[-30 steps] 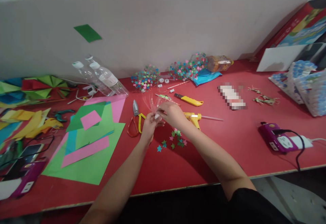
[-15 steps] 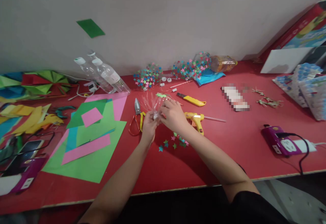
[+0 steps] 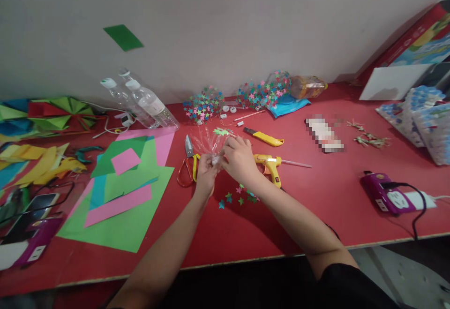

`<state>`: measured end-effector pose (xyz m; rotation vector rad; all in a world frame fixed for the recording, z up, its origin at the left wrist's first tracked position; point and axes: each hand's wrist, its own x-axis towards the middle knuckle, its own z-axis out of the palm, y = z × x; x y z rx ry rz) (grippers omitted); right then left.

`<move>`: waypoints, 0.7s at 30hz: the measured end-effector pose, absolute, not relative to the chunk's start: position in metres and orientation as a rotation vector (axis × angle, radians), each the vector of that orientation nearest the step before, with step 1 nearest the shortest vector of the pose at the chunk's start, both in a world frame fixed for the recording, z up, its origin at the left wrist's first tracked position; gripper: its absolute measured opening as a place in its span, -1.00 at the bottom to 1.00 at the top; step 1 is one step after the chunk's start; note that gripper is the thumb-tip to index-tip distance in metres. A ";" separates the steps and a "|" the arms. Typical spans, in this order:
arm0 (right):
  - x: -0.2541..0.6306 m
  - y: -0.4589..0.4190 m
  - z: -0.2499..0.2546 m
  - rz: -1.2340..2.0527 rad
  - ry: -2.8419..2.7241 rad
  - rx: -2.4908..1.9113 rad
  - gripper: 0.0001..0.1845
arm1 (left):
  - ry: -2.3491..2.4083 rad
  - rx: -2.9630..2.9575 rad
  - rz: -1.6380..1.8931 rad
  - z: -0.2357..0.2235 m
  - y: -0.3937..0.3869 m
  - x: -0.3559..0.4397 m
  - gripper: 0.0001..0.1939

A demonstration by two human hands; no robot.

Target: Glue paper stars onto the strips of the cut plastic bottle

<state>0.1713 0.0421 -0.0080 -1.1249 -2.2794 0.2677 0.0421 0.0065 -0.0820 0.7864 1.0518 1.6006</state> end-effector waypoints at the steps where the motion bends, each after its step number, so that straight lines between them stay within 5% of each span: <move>1: 0.171 0.042 -0.008 0.256 -2.281 -1.130 -0.96 | 1.052 0.786 1.593 -0.082 0.007 0.042 -0.54; 21: 0.172 0.037 0.002 0.331 -2.264 -1.093 -0.90 | 0.967 0.746 1.642 -0.078 0.008 0.037 -0.57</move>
